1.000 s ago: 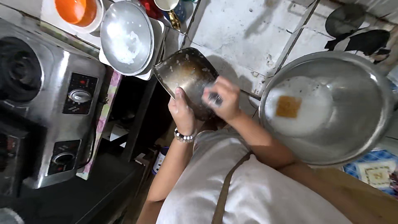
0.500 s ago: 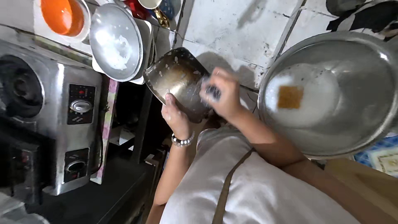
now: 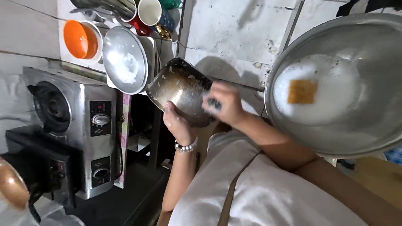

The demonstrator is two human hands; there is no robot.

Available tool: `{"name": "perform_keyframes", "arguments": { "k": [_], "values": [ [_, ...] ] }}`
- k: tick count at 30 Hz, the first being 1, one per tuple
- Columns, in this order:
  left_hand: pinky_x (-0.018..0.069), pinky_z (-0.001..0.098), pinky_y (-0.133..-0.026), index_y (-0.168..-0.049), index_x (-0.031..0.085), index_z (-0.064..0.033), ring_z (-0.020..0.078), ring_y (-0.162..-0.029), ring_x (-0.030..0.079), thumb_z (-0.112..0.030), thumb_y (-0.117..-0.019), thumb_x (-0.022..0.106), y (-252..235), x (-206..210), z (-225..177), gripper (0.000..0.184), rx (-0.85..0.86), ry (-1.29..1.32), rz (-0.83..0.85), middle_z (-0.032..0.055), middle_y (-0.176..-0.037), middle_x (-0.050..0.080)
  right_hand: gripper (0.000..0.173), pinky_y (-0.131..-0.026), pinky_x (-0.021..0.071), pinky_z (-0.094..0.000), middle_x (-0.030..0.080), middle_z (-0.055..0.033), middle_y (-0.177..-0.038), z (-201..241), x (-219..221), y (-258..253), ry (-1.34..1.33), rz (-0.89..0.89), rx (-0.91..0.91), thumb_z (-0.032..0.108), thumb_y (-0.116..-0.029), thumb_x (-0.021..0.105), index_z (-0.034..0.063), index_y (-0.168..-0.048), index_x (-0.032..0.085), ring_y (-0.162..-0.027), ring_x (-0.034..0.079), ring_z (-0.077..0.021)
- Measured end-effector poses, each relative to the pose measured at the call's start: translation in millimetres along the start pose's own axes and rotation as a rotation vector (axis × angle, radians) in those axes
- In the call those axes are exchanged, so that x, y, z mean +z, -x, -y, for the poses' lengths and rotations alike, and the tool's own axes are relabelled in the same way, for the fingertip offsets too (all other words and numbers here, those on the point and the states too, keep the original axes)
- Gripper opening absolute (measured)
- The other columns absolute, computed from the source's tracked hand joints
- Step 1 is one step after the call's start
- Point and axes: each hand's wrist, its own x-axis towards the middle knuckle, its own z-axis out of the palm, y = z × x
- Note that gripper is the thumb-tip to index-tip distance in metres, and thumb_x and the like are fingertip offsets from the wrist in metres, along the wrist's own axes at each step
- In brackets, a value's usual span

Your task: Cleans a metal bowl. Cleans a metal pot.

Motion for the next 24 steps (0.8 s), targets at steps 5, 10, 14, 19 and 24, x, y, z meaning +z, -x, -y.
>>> {"name": "perform_keyframes", "arguments": {
  "k": [5, 10, 14, 19, 24],
  "values": [
    [0.0614, 0.0317, -0.079, -0.105, 0.060, -0.0135, 0.0081, -0.088, 0.071, -0.027, -0.1127, 0.024, 0, -2, -1, 0.040, 0.026, -0.021, 0.012, -0.0025, -0.090, 0.071, 0.012, -0.064, 0.0560, -0.0370, 0.067, -0.0109, -0.078, 13, 3, 6, -0.009, 0.048, -0.012, 0.010, -0.0751, 0.080, 0.0019, -0.074, 0.071, -0.074, 0.066, -0.0225],
    [0.0603, 0.0322, -0.082, -0.106, 0.059, -0.0127, 0.0087, -0.089, 0.070, -0.025, -0.1126, 0.023, -7, -6, -7, 0.038, 0.025, 0.000, 0.047, -0.0019, -0.092, 0.069, 0.014, -0.073, 0.0576, -0.0458, 0.071, -0.0189, -0.088, -5, -15, -10, 0.101, 0.048, 0.145, 0.010, -0.0825, 0.078, -0.0036, -0.083, 0.073, -0.085, 0.071, -0.0316],
    [0.0588, 0.0326, -0.086, -0.110, 0.059, -0.0119, 0.0084, -0.095, 0.069, -0.026, -0.1131, 0.025, -15, -5, -10, 0.036, 0.036, -0.006, 0.041, -0.0013, -0.098, 0.068, 0.022, -0.079, 0.0522, -0.0429, 0.064, -0.0161, -0.090, -23, -45, -35, 0.263, -0.066, 0.372, 0.019, -0.0878, 0.074, -0.0025, -0.088, 0.069, -0.090, 0.064, -0.0288],
    [0.0582, 0.0335, -0.089, -0.113, 0.059, -0.0113, 0.0089, -0.099, 0.068, -0.026, -0.1130, 0.027, -13, -10, -8, 0.035, 0.045, -0.011, 0.084, -0.0006, -0.102, 0.068, 0.055, -0.089, 0.0515, -0.0510, 0.062, -0.0212, -0.106, -11, -31, -32, 0.260, 0.194, 0.556, 0.050, -0.0929, 0.071, -0.0034, -0.105, 0.069, -0.106, 0.061, -0.0374],
    [0.0590, 0.0305, -0.086, -0.111, 0.058, -0.0143, 0.0061, -0.095, 0.069, -0.026, -0.1128, 0.025, -15, -15, -10, 0.035, 0.016, -0.014, 0.132, -0.0033, -0.098, 0.068, 0.069, -0.087, 0.0498, -0.0511, 0.061, -0.0171, -0.106, -2, -30, -42, 0.235, 0.320, 0.665, 0.064, -0.0803, 0.077, -0.0010, -0.102, 0.069, -0.106, 0.059, -0.0335]
  ]
}}
